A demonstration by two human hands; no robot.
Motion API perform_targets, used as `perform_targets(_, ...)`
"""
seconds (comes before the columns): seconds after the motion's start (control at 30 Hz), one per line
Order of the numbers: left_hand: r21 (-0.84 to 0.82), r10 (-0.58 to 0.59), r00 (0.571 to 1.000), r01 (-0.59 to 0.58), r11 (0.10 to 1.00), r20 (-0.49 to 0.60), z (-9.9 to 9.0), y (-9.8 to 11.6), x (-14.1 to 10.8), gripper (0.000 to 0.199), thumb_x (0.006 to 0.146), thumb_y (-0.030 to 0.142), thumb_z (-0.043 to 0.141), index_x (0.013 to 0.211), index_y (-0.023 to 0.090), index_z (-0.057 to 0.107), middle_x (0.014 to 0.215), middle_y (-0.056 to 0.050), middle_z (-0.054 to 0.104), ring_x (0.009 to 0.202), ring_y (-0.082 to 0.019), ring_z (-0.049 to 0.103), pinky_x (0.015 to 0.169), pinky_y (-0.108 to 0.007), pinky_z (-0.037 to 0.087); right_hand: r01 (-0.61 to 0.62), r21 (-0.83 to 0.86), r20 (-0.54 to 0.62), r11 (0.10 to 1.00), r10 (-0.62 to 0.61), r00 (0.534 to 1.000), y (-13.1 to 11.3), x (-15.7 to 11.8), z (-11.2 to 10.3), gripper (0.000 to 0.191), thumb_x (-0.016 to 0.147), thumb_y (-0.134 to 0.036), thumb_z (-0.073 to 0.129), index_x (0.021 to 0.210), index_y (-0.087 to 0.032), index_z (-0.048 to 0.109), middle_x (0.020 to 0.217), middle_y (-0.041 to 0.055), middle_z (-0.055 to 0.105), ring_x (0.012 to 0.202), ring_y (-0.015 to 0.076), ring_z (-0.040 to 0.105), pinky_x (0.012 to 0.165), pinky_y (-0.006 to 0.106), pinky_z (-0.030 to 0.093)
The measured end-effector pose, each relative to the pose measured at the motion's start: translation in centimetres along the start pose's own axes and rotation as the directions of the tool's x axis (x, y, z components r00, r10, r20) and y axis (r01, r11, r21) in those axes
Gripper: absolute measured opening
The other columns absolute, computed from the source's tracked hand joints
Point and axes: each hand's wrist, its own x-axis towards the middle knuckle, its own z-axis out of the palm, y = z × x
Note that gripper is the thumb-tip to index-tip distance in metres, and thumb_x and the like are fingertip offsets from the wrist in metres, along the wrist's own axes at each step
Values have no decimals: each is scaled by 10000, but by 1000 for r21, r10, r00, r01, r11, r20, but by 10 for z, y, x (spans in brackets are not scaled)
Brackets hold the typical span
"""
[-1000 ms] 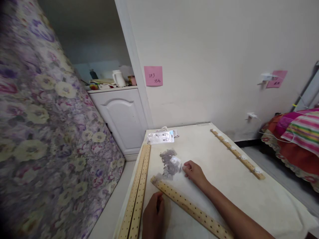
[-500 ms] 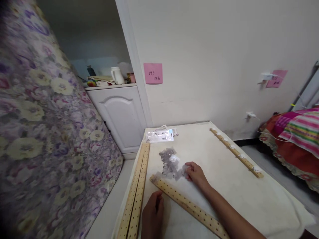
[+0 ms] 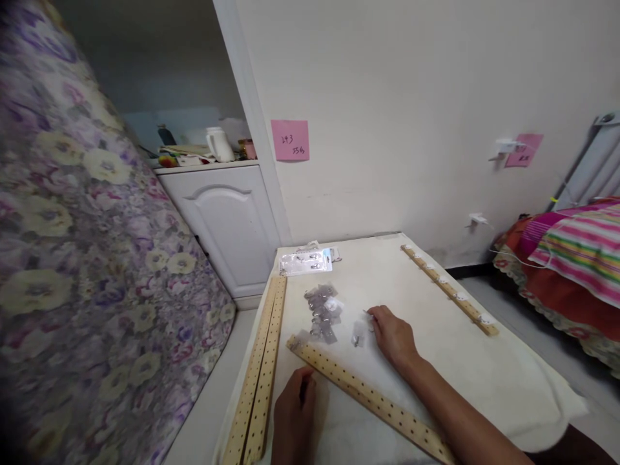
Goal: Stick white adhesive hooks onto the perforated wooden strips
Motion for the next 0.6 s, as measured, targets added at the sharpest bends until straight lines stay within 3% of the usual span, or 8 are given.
perform_targets(0.13,9,-4,1000,4,1000,-4,2,-3,1,261,863,340,422,1002,212,602,952,-60,688,876,-226,635,786,-332,467,-61,-21,-48,998,60,997,8,7,-10,192,875,-292,425,925,-242,604,937,24,652,755,184,600,640,287,413)
perform_targets(0.23,12,1,1000,-1,1000,8,2,-4,1,260,870,334,413,1007,206,595,930,-61,684,854,-222,634,769,-331,467,-144,202,-98,969,166,981,10,10,-13,161,834,-338,493,845,-223,605,829,19,650,708,177,582,645,294,423)
perform_targets(0.3,1,10,1000,-10,1000,9,2,-3,1,254,865,334,424,993,204,601,920,-60,684,848,-221,634,762,-323,469,-202,472,-14,858,237,972,6,10,-12,190,798,-383,541,808,-203,599,703,6,628,638,166,569,612,292,438)
perform_targets(0.4,-31,22,1000,-22,999,-4,2,-1,1,252,857,346,441,976,204,614,908,-57,688,835,-217,636,756,-315,474,-345,750,249,564,242,938,-11,3,-8,279,723,-454,632,787,-185,592,588,-25,589,530,137,543,537,272,448)
perform_targets(0.5,-90,31,999,-30,995,7,1,3,-1,256,856,357,459,976,197,620,900,-56,691,826,-213,634,753,-312,476,-456,813,410,363,201,890,-34,-9,-4,337,670,-475,702,796,-181,593,604,-28,615,524,118,562,542,256,469)
perform_targets(0.6,-173,33,998,-23,985,52,0,8,-3,257,861,372,466,957,192,622,873,-49,690,807,-203,626,741,-298,474,-506,816,483,279,150,862,-53,-24,0,355,659,-478,722,798,-187,575,651,-10,655,568,132,611,571,258,489)
